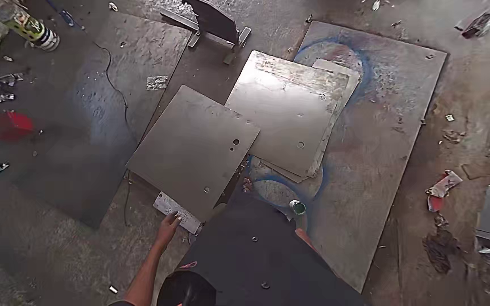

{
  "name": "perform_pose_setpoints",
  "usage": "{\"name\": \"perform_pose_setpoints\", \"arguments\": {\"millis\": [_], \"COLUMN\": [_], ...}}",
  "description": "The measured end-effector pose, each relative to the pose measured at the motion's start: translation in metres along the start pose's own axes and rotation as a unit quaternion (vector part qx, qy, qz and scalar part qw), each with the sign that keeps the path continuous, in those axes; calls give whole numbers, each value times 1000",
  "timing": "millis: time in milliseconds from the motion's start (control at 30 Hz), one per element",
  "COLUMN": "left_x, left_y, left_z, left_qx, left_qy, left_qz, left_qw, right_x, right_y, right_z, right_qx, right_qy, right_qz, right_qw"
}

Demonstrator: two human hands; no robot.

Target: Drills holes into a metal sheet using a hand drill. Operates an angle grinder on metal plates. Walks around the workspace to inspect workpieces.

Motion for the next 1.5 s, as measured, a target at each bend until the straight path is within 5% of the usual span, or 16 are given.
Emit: {"name": "perform_pose_setpoints", "arguments": {"millis": [100,433,767,900,1067,1267,1367,1500], "left_x": [3,-49,-32,25,138,243,267,306], "left_y": [12,51,-12,-36,-38,41,94,145], "left_z": [-15,24,27,-5,-67,-128,-131,-111], "left_qx": [-8,24,-41,-128,-113,-71,-104,-240], "left_qy": [-1,-95,-141,-121,-10,23,-26,-88], "left_qz": [6,81,-70,-66,29,230,313,262], "left_qw": [1000,992,987,982,993,970,944,930], "right_x": [-4,22,30,42,33,17,34,80], "right_y": [-29,-53,-48,-35,-11,35,68,126], "right_z": [29,70,119,152,216,316,371,439], "right_qx": [-13,-127,-115,-91,-73,-66,-52,-45], "right_qy": [2,-19,23,28,10,-13,-37,-79], "right_qz": [-2,9,20,-7,-37,-25,14,51], "right_qw": [1000,992,993,995,997,997,998,995]}}
Point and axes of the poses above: each hand's wrist, its own x-axis towards the middle knuckle, its own y-axis out of the palm, z = x × y, the point moved 3 cm from there along x, towards the middle knuckle, and after that the axes turned 4 degrees about x, right-handed, at the moved point
